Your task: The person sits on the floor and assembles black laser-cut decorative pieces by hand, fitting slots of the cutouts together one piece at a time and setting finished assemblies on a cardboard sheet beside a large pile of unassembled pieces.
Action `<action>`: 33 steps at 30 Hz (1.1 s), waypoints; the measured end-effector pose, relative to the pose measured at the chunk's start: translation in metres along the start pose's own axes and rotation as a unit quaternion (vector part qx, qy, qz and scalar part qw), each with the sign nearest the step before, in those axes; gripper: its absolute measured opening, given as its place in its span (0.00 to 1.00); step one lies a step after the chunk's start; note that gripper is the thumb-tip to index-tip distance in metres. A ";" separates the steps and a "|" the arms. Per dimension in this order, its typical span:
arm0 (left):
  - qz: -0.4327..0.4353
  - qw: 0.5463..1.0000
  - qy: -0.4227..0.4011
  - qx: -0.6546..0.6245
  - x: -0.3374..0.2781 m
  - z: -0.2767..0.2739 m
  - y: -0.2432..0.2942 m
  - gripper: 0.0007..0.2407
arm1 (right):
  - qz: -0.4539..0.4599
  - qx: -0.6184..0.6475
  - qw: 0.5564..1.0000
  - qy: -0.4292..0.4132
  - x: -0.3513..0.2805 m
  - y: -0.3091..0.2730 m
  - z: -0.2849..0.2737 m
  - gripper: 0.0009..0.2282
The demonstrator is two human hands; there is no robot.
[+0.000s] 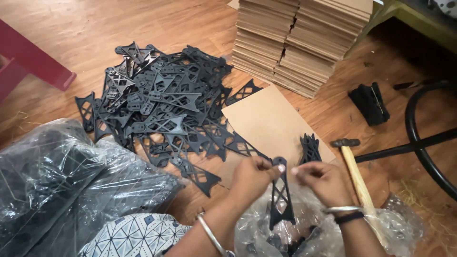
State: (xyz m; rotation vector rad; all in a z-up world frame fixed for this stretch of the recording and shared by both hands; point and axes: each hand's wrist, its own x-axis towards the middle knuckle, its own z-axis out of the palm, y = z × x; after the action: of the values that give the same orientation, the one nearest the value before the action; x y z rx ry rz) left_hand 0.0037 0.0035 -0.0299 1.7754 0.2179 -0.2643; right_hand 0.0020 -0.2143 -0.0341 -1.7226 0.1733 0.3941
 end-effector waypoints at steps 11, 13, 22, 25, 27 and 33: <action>0.142 0.908 0.284 -0.272 0.047 -0.100 0.025 0.18 | 0.020 -0.473 0.827 0.302 0.014 0.034 -0.020 0.21; 0.122 0.895 0.291 -0.316 0.056 -0.085 0.009 0.20 | 0.030 -0.481 0.815 0.321 0.013 0.031 -0.017 0.14; 0.063 0.971 0.144 -0.179 0.036 -0.031 0.008 0.20 | -0.012 -0.555 0.766 0.325 0.005 0.014 0.010 0.37; 0.060 0.982 0.123 -0.128 0.027 -0.031 0.017 0.19 | 0.015 -0.516 0.804 0.295 0.005 0.008 0.010 0.38; 0.014 0.995 0.096 0.007 0.012 -0.037 0.035 0.21 | 0.033 -0.475 0.823 0.309 -0.007 -0.020 0.024 0.35; -0.027 0.984 -0.013 -0.174 0.018 -0.015 0.013 0.14 | -0.049 -0.029 0.998 -0.005 -0.031 -0.032 0.046 0.30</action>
State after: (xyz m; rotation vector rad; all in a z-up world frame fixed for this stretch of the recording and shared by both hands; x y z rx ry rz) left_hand 0.0256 0.0155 -0.0204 1.4205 0.2771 -0.2706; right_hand -0.0236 -0.1668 -0.0002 -1.7786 0.0695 0.3389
